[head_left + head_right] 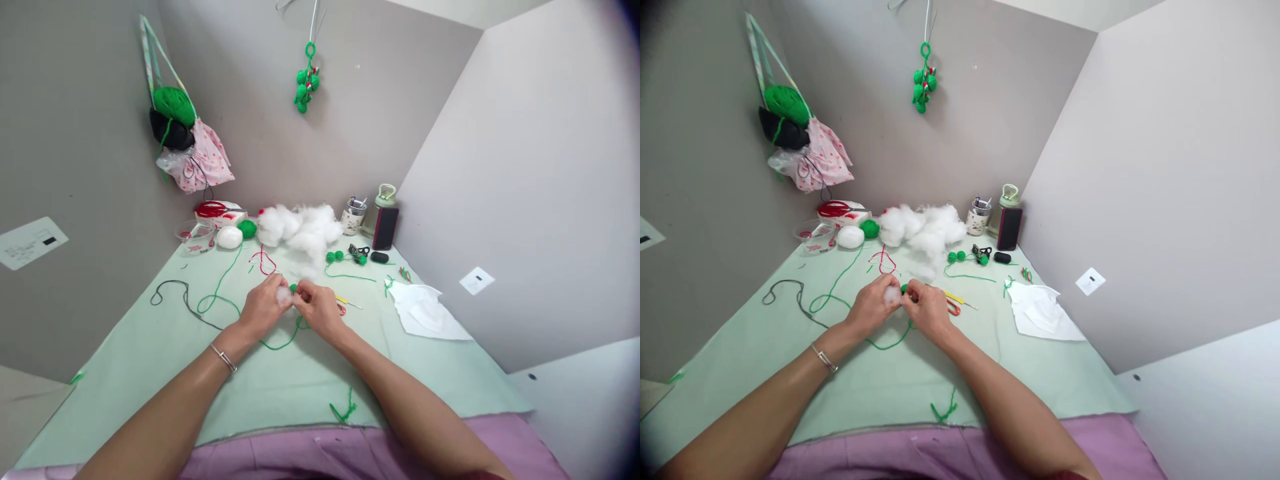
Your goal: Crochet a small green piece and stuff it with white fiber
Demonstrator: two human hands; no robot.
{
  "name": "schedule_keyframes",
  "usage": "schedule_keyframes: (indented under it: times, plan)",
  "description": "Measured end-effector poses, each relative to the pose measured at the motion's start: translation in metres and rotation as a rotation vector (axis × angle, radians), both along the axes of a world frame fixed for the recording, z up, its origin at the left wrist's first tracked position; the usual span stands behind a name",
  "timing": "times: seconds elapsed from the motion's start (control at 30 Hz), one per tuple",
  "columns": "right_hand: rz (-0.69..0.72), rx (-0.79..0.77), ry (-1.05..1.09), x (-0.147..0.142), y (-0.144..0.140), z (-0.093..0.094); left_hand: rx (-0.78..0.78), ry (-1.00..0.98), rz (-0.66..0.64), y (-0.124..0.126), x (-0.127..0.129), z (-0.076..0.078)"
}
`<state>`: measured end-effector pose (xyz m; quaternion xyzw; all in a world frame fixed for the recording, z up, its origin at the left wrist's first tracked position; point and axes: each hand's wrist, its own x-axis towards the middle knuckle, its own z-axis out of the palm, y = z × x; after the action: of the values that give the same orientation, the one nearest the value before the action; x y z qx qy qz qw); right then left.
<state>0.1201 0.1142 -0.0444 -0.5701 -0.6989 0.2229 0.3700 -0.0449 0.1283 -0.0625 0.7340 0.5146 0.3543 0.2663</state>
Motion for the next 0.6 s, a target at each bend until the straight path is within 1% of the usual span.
schedule_keyframes:
  times: [0.13, 0.33, 0.43, 0.6]
  plan:
    - [0.022, 0.060, -0.031, 0.000, -0.002, -0.002, 0.000, -0.048, 0.007, 0.002, -0.004, 0.001]
    - [0.047, 0.121, -0.104, 0.005, -0.003, -0.007, -0.070, -0.108, -0.007, 0.003, -0.007, 0.000]
    - [0.043, 0.127, -0.167, 0.004, -0.002, -0.008, -0.085, -0.083, 0.010, 0.002, -0.003, 0.000]
    - [-0.022, 0.089, -0.261, 0.000, 0.003, -0.007, -0.112, -0.063, 0.043, -0.003, 0.003, 0.000]
